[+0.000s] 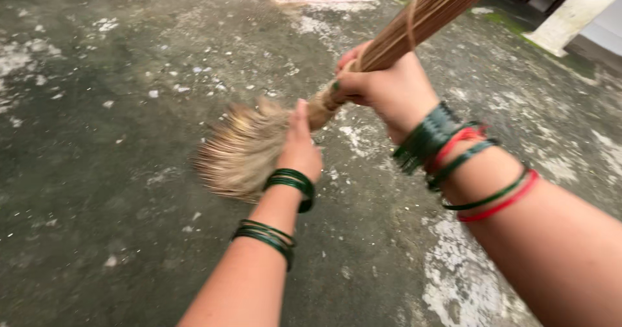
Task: The person sweeps an outdoor courtyard area using a traditional short broom, moving debris away from a wall and across the concrete surface.
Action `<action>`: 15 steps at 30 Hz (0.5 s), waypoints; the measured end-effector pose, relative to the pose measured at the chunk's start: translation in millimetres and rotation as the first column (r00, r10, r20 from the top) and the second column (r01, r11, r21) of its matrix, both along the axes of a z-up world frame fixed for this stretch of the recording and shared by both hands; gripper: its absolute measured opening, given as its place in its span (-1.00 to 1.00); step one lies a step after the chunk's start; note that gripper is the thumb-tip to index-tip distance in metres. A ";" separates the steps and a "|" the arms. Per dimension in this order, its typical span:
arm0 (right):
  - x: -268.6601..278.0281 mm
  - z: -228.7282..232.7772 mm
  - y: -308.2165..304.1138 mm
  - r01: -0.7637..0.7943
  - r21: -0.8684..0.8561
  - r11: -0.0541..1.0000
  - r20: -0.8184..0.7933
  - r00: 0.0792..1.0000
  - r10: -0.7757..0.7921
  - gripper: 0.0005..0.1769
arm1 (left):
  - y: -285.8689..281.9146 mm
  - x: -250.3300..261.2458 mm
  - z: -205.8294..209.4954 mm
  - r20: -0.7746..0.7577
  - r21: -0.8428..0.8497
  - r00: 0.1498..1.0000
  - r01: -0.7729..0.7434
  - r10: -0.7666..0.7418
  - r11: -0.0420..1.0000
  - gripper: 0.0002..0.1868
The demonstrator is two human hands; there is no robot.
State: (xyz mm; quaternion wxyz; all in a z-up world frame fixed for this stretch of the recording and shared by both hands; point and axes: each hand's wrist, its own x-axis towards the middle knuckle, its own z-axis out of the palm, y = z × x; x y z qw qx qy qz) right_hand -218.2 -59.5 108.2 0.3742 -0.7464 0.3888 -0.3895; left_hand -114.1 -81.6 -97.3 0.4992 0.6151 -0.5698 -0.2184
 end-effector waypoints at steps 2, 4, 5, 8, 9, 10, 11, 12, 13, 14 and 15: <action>-27.9 25.4 10.1 0.058 -0.034 0.998 -0.065 0.996 -0.060 -0.80 | 4.4 -38.9 30.4 -0.060 0.037 0.991 0.119 -0.117 0.992 0.06; -51.9 46.8 22.3 0.115 -0.262 0.958 -0.254 0.950 -0.183 -0.82 | 11.6 -64.0 62.5 -0.132 0.119 0.942 0.323 -0.307 0.939 0.10; -62.0 58.8 27.2 0.127 -0.266 0.956 -0.255 0.947 -0.196 -0.82 | 15.8 -74.9 78.4 -0.132 0.114 0.938 0.335 -0.320 0.935 0.10; -76.6 96.7 31.0 0.126 -0.303 0.945 -0.179 0.966 -0.186 -0.88 | 22.1 -74.0 120.0 -0.016 -0.010 0.946 0.324 -0.324 0.946 0.11; -81.1 106.8 33.5 0.102 -0.340 0.935 -0.135 0.979 -0.156 -0.89 | 23.2 -66.5 131.7 0.080 -0.051 0.958 0.279 -0.275 0.959 0.10; -81.9 112.1 34.4 0.076 -0.379 0.922 -0.087 0.989 -0.117 -0.90 | 24.4 -56.2 142.5 0.179 -0.097 0.960 0.233 -0.213 0.968 0.10; -80.6 113.1 34.6 0.072 -0.380 0.922 -0.074 0.991 -0.108 -0.90 | 26.3 -43.9 151.5 0.192 -0.096 0.960 0.225 -0.203 0.970 0.10; -77.8 112.5 33.4 0.034 -0.312 0.950 0.021 0.999 -0.029 -0.93 | 28.7 -27.1 158.1 0.263 -0.118 0.959 0.142 -0.107 0.983 0.05; -75.4 111.1 32.4 -0.014 -0.245 0.969 0.120 0.992 0.044 -0.95 | 33.1 -11.0 162.1 0.330 -0.146 0.944 0.061 -0.009 0.987 0.01; -70.9 104.7 30.9 -0.026 -0.244 0.969 0.133 0.989 0.060 -0.95 | 39.9 4.9 163.4 0.343 -0.144 0.939 0.047 0.006 0.988 0.01; -63.2 92.9 28.3 -0.030 -0.114 0.993 0.271 0.961 0.060 -0.93 | 47.1 20.5 164.0 0.408 -0.186 0.909 -0.013 0.089 0.983 -0.08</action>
